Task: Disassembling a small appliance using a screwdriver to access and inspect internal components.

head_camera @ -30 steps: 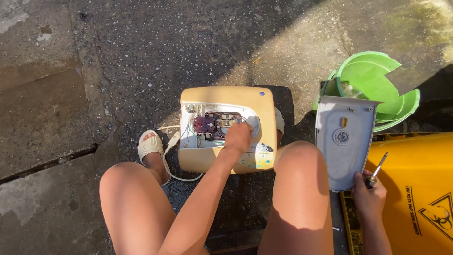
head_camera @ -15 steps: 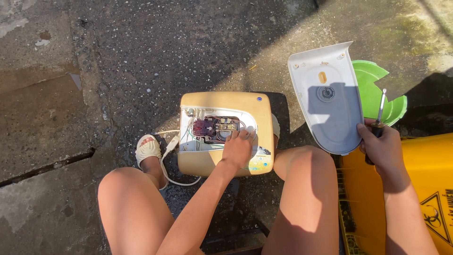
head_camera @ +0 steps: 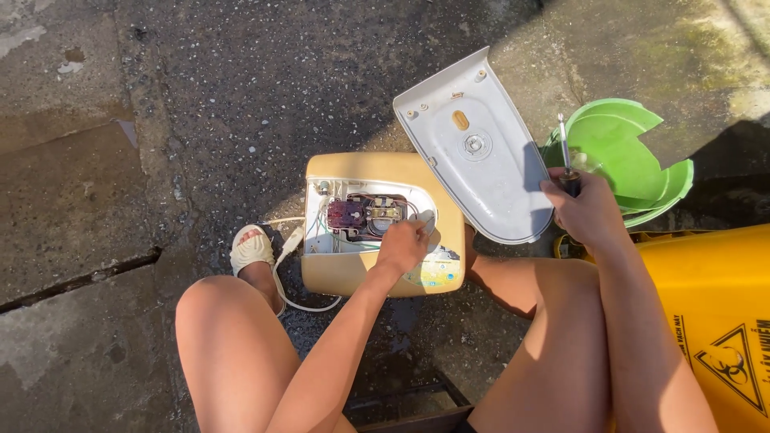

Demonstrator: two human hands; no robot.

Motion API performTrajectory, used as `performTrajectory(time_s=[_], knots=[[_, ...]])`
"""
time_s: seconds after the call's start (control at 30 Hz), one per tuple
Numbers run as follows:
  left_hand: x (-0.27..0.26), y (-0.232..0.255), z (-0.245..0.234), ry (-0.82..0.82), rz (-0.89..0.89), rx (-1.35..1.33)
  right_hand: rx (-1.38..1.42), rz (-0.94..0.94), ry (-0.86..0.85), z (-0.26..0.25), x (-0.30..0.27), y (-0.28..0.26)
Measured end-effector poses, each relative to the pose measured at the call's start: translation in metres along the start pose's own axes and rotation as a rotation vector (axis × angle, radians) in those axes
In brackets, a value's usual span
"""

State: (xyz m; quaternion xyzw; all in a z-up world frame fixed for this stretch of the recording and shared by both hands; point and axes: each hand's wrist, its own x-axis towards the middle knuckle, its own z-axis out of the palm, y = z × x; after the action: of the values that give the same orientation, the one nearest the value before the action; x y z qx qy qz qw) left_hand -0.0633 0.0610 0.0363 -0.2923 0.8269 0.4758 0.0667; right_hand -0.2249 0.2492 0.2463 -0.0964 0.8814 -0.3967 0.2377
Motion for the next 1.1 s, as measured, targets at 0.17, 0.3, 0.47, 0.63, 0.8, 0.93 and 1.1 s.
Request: performTrajectory(time_s=[0.17, 0.3, 0.47, 0.63, 0.8, 0.93, 1.1], knots=[[0.016, -0.028, -0.01, 0.148, -0.007, -0.097, -0.099, -0.214, 0.029, 0.005, -0.009, 0.016], [-0.041, 0.028, -0.096, 0.251, -0.15, -0.59, -0.114, -0.205, 0.005, 0.012, -0.011, 0.014], [-0.112, 0.103, -0.174, 0.358, -0.084, -1.33, -0.186, -0.259, -0.035, 0.042, -0.025, -0.001], [-0.062, 0.048, -0.156, 0.642, 0.079, -1.586, -0.187, -0.351, -0.007, 0.08, -0.036, -0.009], [-0.028, 0.018, -0.162, 0.8, 0.076, -1.74, -0.201, -0.773, 0.125, 0.105, -0.062, -0.018], [0.0, -0.005, -0.172, 0.817, 0.129, -1.857, -0.153, -0.994, 0.167, 0.121, -0.072, -0.025], [0.009, -0.007, -0.183, 0.876, 0.016, -2.092, -0.288, -1.375, 0.201, 0.122, -0.088, -0.042]])
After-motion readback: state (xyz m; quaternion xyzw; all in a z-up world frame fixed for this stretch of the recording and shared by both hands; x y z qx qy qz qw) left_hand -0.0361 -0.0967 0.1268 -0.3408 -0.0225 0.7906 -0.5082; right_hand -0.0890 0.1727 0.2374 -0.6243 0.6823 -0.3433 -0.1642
